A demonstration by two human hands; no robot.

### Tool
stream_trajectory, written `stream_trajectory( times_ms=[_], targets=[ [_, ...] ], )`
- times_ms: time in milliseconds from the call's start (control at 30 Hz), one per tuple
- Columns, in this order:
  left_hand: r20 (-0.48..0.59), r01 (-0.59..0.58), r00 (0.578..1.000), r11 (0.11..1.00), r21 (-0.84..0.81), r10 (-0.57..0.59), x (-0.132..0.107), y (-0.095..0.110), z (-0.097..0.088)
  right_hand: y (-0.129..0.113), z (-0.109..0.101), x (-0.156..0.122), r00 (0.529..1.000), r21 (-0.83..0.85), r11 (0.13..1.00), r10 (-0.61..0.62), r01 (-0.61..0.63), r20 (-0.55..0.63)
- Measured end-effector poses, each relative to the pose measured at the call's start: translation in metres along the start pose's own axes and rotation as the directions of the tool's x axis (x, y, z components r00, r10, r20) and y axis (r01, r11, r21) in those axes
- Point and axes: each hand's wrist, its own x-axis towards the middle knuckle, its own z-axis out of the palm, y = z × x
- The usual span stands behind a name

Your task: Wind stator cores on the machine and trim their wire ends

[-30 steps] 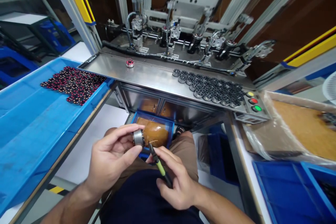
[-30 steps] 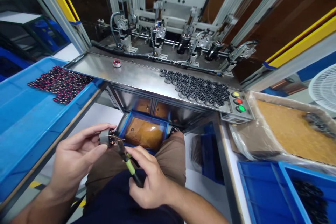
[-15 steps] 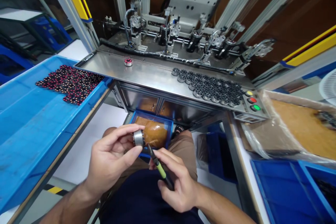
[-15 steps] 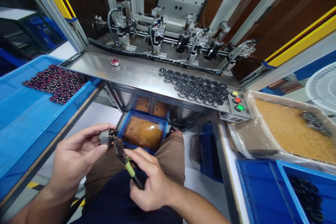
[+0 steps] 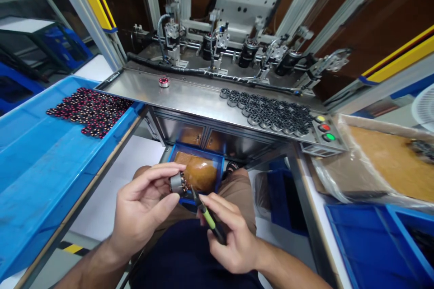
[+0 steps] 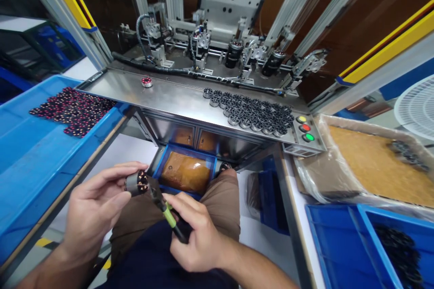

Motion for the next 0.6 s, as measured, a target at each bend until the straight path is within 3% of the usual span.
stream_trajectory(
  times_ms=[200, 600],
  targets=[
    [-0.051, -0.093, 0.994, 0.987, 0.134, 0.1, -0.0028, 0.0035, 0.0022, -0.0025, 0.0009, 0.0038, 0.998, 0.074, 0.995, -0.06, 0.059, 0.014],
    [0.061, -0.206, 0.978, 0.951, 0.23, 0.197, -0.0043, 0.0076, 0.0018, -0.0001, 0.0017, 0.0043, 0.995, 0.041, 0.994, -0.1, 0.1, 0.004]
  ],
)
